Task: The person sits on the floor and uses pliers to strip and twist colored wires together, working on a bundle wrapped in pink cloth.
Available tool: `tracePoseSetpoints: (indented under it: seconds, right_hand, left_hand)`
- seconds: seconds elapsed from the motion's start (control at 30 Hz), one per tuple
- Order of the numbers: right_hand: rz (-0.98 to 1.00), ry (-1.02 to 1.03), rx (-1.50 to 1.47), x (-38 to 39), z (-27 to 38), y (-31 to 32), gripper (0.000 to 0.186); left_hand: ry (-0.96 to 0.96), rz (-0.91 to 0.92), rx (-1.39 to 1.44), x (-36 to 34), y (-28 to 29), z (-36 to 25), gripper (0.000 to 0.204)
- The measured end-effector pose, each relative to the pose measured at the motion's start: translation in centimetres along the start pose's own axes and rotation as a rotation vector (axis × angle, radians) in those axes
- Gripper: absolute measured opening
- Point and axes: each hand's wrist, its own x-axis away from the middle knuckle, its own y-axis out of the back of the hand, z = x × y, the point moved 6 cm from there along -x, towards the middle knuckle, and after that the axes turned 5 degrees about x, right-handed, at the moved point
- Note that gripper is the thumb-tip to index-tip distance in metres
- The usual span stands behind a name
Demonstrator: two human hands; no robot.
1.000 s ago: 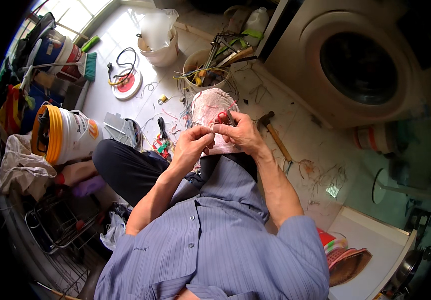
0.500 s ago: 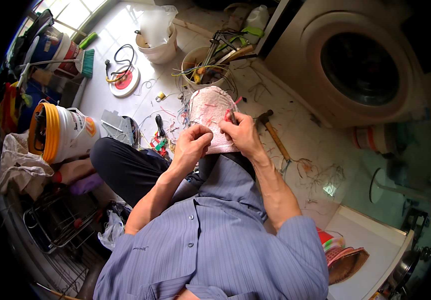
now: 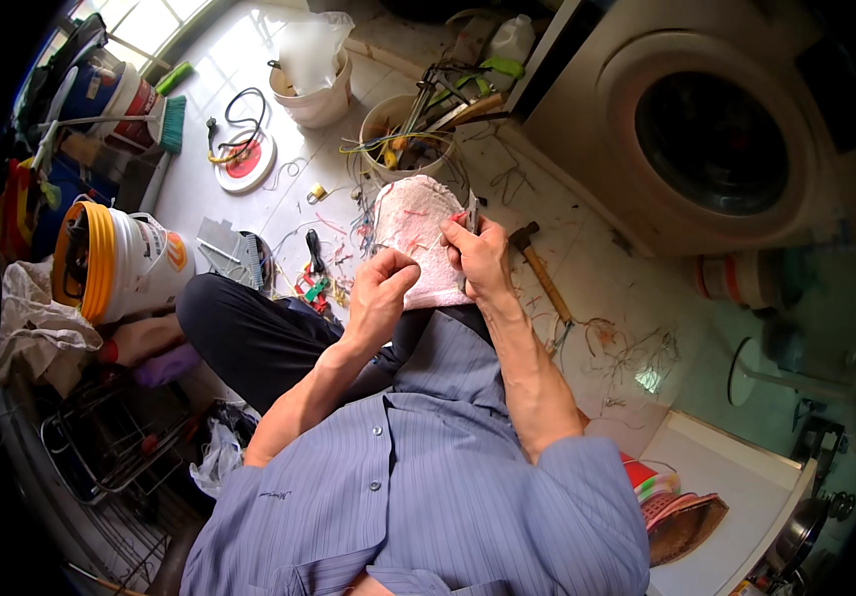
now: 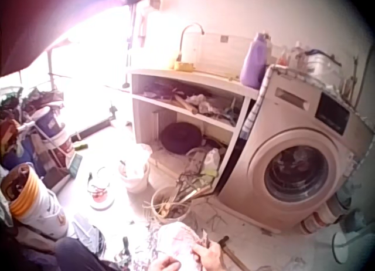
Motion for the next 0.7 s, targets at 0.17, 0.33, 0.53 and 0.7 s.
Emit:
tracePoseSetpoints:
  seconds: [0.17,0.33,0.53,0.7]
  right_hand:
    - [-0.026,-0.02,-0.029,-0.5,-0.6,0.4,0.01]
    - [-0.14,0.026,-0.062,-1.5,-0.7,2.3,0.011]
    - [-0.286,0.252,-0.102,-2.3,6.2,8.4,0.012]
    - [-0.151,0.259,-0.054,-0.6,7.5,4.3,0.007]
  left_hand:
    - [-0.029,-0.04,-0.029,0.7,0.6,0.6,0.014]
    - [-0.02,-0.046,-0.043,1.8,1.0,-0.4,0.013]
    - [0.176,-0.144,0.17,4.4,4.5,1.8,0.009]
    - [0.14,-0.185,0.288,3.3,4.9,1.7,0.01]
